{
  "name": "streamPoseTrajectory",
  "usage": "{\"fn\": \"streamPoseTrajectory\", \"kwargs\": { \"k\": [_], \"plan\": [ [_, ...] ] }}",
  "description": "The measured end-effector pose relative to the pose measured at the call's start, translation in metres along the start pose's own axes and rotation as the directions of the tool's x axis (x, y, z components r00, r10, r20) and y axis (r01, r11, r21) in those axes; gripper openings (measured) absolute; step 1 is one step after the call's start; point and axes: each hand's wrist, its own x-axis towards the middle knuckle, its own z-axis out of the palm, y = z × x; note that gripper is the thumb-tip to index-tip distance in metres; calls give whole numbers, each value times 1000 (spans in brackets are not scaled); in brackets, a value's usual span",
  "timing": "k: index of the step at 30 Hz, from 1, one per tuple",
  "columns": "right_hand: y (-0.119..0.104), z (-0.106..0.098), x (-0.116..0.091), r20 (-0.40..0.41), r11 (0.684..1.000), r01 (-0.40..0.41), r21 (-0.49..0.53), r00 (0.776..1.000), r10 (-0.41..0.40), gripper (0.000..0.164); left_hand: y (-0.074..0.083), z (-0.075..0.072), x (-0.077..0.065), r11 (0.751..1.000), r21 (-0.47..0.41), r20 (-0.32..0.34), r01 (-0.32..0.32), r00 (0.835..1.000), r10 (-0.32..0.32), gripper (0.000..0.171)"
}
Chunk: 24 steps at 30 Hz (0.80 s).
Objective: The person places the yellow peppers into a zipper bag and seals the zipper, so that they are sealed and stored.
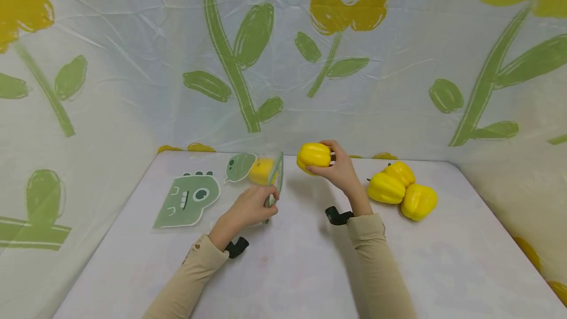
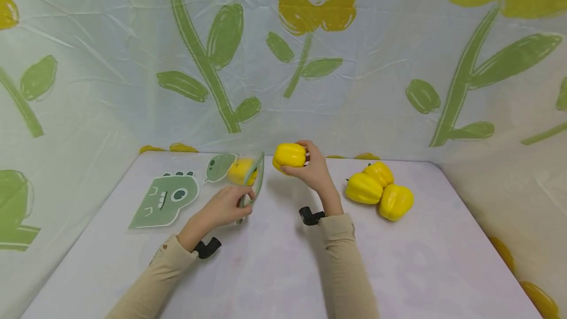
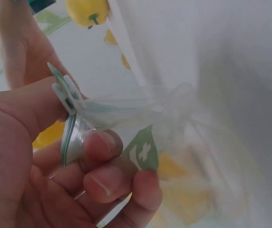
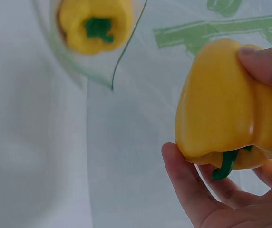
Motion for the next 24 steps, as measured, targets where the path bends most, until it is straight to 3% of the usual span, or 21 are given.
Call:
{"fn": "streamPoseTrajectory", "kwargs": {
  "k": [7, 12, 16, 24],
  "plan": [
    [14, 48, 10, -64, 990, -51, 129, 996, 59, 71, 1, 1, 0, 999, 16, -46, -32, 998, 32, 20],
    [33, 74, 7, -31, 978, -128, 165, 990, 135, 71, 2, 2, 1, 999, 31, -63, -43, 997, 45, 21],
    [40, 85, 5, 12, 982, -141, 124, 990, 141, 71, 3, 2, 1, 999, 22, -58, -45, 997, 47, 20],
    [34, 92, 4, 130, 991, -85, 101, 989, 72, 73, -3, 1, 1, 998, 20, -49, -60, 997, 61, 10]
  ]
}}
